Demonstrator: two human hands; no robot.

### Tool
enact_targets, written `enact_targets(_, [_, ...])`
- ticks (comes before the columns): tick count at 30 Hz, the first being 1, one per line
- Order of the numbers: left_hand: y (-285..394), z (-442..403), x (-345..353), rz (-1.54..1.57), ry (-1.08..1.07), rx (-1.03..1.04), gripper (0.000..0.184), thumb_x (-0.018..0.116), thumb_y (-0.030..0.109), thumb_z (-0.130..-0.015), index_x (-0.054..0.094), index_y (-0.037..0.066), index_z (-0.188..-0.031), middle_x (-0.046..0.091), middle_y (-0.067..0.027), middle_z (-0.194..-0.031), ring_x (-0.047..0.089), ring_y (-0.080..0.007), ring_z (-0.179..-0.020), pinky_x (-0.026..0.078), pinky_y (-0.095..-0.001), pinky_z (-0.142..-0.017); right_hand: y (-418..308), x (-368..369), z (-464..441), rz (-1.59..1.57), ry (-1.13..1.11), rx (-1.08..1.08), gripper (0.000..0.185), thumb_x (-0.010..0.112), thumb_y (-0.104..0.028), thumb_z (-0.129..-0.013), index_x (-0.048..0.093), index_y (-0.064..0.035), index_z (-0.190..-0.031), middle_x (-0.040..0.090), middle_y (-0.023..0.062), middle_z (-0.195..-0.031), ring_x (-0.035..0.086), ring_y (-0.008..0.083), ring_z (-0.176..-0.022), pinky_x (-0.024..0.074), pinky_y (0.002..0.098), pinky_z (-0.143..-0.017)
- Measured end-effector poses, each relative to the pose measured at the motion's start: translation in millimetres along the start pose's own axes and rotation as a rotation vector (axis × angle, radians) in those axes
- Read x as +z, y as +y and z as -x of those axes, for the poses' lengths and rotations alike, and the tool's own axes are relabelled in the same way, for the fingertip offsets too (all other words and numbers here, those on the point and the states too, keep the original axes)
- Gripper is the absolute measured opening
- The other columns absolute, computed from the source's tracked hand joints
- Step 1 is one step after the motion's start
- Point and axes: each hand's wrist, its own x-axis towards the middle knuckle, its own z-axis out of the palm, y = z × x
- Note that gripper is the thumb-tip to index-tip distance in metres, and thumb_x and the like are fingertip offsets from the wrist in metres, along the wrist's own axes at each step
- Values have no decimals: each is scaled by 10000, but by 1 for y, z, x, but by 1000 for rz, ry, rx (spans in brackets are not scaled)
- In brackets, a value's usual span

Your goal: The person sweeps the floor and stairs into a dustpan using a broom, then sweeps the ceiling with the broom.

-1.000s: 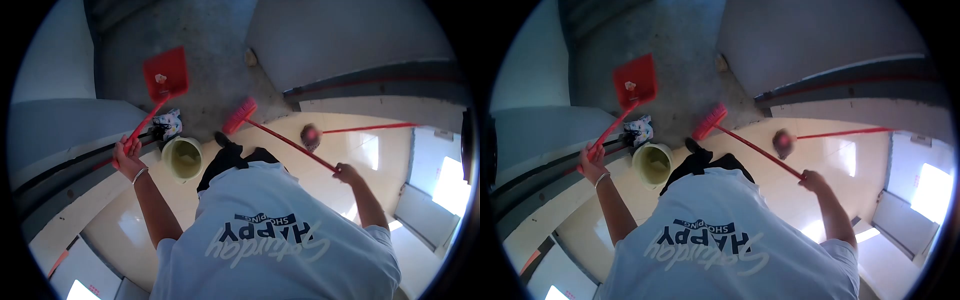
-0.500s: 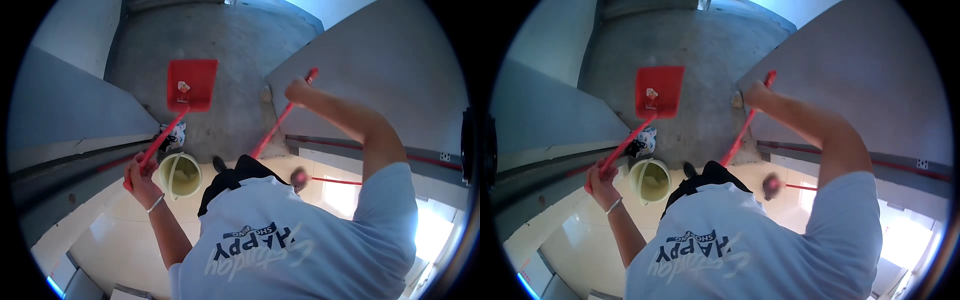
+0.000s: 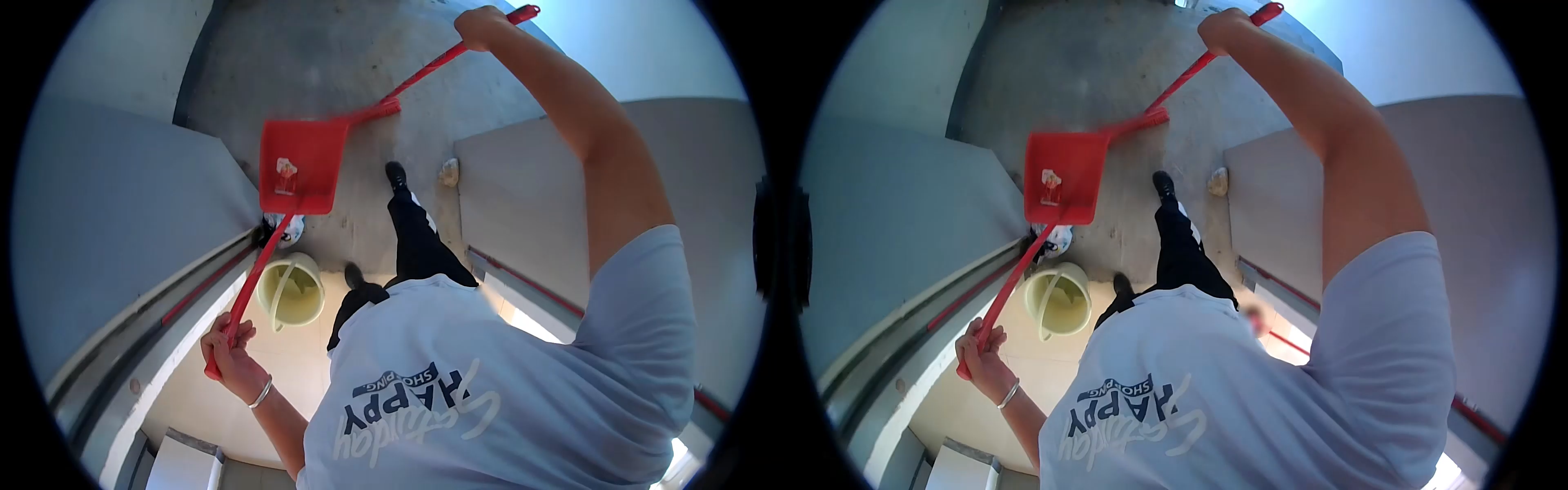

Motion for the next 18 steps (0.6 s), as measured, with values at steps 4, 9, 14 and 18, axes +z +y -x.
enact_targets(4, [12, -1, 72, -18, 134, -29, 120, 499, 190, -807, 488, 71, -817, 601, -145, -941, 609, -229, -626, 504, -292, -568, 61, 27, -14, 41, 54, -213, 209, 612, -122, -728, 663, -59, -921, 645, 115, -921, 636, 293, -824, 512, 378, -647])
enact_targets(9, [38, 24, 137, 37, 347, -49, 196, 529, 259, -799, 496, 66, -808, 607, -126, -953, 609, -235, -630, 509, -290, -552, 160, 78, 15, -290, 9, -234, 239, 656, -225, -698, 661, -64, -874, 643, 123, -843, 635, 274, -786, 504, 359, -629])
enact_targets(14, [54, 42, 196, 70, 346, 7, 314, 537, 333, -821, 560, 23, -869, 605, -101, -919, 594, -227, -674, 478, -305, -635, 160, 175, -79, -604, -260, -374, 279, 632, -294, -690, 640, -34, -791, 616, 108, -665, 612, 245, -566, 472, 387, -538])
enact_targets(18, [58, 47, 230, 61, 401, 85, 319, 537, 327, -829, 547, 15, -896, 602, -113, -927, 595, -239, -678, 493, -313, -641, 152, 195, -120, -679, -360, -305, 321, 638, -335, -697, 639, -17, -738, 609, 103, -638, 596, 228, -517, 468, 375, -501])
